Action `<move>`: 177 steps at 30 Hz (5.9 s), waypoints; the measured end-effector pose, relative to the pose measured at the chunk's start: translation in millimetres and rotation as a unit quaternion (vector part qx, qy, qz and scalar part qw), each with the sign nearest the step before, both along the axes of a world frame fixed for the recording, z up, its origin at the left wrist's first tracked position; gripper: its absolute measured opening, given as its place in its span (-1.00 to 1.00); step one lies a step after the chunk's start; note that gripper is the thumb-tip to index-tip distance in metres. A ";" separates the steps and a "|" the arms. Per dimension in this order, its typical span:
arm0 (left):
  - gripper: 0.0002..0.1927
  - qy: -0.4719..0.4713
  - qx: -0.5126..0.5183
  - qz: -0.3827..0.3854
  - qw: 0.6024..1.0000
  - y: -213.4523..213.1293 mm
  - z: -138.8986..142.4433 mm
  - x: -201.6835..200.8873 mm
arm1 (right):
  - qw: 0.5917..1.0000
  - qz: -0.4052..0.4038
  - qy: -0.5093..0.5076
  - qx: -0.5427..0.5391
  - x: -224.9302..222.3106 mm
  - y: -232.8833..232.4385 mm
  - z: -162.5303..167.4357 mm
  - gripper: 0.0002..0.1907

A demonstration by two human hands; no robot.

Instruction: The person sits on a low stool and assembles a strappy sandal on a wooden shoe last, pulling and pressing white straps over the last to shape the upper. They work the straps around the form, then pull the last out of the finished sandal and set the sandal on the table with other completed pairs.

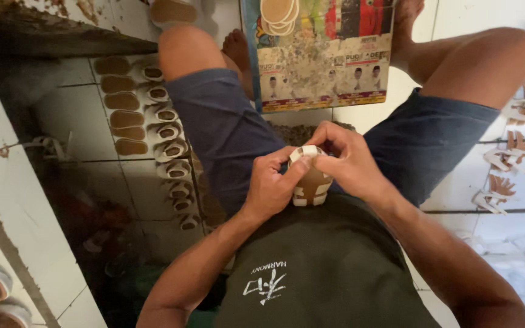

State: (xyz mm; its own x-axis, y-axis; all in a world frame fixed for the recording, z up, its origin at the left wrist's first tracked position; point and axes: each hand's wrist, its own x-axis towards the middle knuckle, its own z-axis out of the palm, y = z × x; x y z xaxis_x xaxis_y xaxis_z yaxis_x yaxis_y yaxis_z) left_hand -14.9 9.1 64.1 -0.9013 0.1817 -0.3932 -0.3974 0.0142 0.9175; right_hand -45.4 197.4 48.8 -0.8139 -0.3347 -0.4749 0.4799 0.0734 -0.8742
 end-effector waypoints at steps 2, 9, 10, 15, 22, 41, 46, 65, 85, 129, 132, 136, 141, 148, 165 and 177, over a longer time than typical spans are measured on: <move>-0.70 -0.034 -0.012 -0.014 0.999 -0.6 2.7 -2.1 | 0.997 -0.005 0.042 0.072 2.8 -2.7 6.8 -0.85; -0.41 0.142 0.184 0.134 0.963 -7.5 20.2 -28.4 | 0.853 0.014 0.505 0.133 -9.4 8.3 80.6 -0.56; -0.38 0.062 0.315 0.134 0.937 -5.4 22.3 -34.9 | 0.827 0.015 0.551 0.111 -16.1 5.0 83.2 -0.56; -0.29 -0.075 0.522 0.129 0.840 7.3 30.5 -68.0 | 0.801 -0.004 0.570 0.179 -19.4 5.4 83.8 -0.53; -0.26 -0.110 0.479 0.102 0.865 6.4 27.5 -82.3 | 0.905 -0.064 0.388 0.161 8.8 19.6 41.8 -0.80; -0.27 0.390 -0.108 -0.068 0.912 -14.4 62.7 -46.4 | 0.966 0.008 -0.210 -0.151 32.9 42.4 10.7 -0.50; -0.16 0.276 -0.113 -0.410 0.862 -36.3 103.0 -21.1 | 0.946 0.174 -0.222 -0.158 46.2 65.7 -8.5 -0.55; -0.39 -0.030 0.270 0.182 0.945 -54.5 -8.4 94.2 | 0.932 0.145 -0.260 -0.207 15.2 -51.8 -7.6 -0.38; -0.54 -0.011 0.395 0.586 0.707 -192.5 -199.7 190.8 | 0.971 0.042 -0.221 -0.080 12.7 -49.6 -60.8 -0.67; -0.73 0.143 -0.173 0.377 0.899 -148.1 -133.6 72.8 | 0.936 0.165 0.221 0.221 -69.7 -16.9 -129.2 -0.67; -0.67 0.153 -0.162 0.316 0.922 -137.3 -74.8 41.7 | 0.945 0.124 0.202 0.225 -65.8 -13.0 -132.4 -0.68; -0.76 0.255 -0.096 0.317 0.908 -117.6 22.6 3.4 | 0.949 0.087 0.213 0.217 -69.8 -7.1 -134.4 -0.69; -0.81 0.606 -0.168 0.051 0.776 -81.0 154.4 4.6 | 0.943 0.092 0.261 0.185 -76.0 -2.7 -131.0 -0.70; -0.78 0.704 -0.226 0.019 0.672 -54.0 247.8 3.6 | 0.976 0.073 0.121 0.164 -77.7 -16.6 -125.0 -0.69; -0.81 0.350 -0.416 0.378 0.749 -158.0 125.6 81.7 | 0.989 0.029 0.077 0.126 -96.8 -42.1 -130.7 -0.76; -0.68 0.245 -0.585 0.470 0.615 -174.4 103.8 157.9 | 0.998 0.022 0.014 0.059 -104.5 -41.9 -140.6 -0.71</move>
